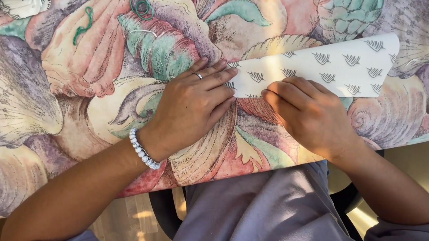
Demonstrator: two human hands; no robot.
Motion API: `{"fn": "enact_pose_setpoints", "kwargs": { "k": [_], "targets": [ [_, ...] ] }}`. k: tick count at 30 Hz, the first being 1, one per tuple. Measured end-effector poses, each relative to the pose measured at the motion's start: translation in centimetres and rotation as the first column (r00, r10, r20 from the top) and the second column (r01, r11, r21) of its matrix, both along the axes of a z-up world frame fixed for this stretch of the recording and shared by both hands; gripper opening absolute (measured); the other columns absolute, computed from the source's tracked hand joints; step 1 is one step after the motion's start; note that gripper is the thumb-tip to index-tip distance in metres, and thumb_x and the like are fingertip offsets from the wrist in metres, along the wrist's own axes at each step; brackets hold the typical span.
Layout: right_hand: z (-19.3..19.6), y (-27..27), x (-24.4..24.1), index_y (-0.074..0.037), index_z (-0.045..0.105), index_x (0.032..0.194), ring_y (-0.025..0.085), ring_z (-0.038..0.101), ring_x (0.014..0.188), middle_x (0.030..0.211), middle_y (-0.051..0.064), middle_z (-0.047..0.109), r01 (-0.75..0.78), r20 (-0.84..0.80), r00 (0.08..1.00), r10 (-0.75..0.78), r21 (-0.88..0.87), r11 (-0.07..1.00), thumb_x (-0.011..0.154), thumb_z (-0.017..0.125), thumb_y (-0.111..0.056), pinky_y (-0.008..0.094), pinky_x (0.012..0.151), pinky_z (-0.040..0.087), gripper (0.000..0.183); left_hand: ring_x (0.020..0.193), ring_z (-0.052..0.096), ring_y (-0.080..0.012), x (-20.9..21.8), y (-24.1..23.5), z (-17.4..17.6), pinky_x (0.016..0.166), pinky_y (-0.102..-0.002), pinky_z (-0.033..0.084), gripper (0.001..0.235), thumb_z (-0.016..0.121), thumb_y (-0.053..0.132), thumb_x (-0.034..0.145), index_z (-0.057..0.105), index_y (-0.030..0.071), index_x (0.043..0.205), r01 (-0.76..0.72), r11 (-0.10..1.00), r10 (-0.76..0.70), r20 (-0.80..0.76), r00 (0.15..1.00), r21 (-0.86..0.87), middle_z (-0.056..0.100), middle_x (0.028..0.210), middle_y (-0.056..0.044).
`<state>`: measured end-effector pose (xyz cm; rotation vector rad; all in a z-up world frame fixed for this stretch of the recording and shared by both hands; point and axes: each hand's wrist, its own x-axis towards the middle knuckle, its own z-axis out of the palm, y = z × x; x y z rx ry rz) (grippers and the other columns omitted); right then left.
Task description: Folding printed paper sheets into a triangular shape on a table.
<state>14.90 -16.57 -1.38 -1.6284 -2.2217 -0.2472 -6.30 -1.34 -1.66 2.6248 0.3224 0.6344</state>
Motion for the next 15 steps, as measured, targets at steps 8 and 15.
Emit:
{"fn": "enact_pose_setpoints", "kwargs": {
  "k": [8, 15],
  "targets": [
    [1.4, -2.7, 4.0, -0.002, 0.075, 0.108, 0.023, 0.072, 0.097, 0.110, 0.006, 0.068, 0.000, 0.121, 0.993, 0.008, -0.062, 0.998, 0.103, 0.075, 0.002, 0.031, 0.074, 0.060, 0.007, 0.123, 0.067, -0.0396, -0.2, 0.1, 0.7, 0.113, -0.055, 0.045, 0.009, 0.062, 0.006, 0.101, 0.065, 0.005, 0.093, 0.101, 0.988, -0.089, -0.099, 0.991, 0.119, 0.069, 0.132, -0.020],
    [0.6, -4.2, 6.0, -0.004, 0.079, 0.109, 0.024, 0.074, 0.102, 0.113, 0.005, 0.071, -0.012, 0.201, 0.980, 0.017, -0.028, 1.000, 0.103, 0.078, 0.003, 0.031, 0.076, 0.065, 0.010, 0.117, 0.070, -0.0350, -0.2, 0.0, 1.4, 0.110, -0.057, 0.047, 0.009, 0.063, 0.009, 0.102, 0.066, 0.007, 0.094, 0.093, 0.971, -0.059, -0.156, 0.986, 0.222, 0.066, 0.135, -0.020]
  ]
}}
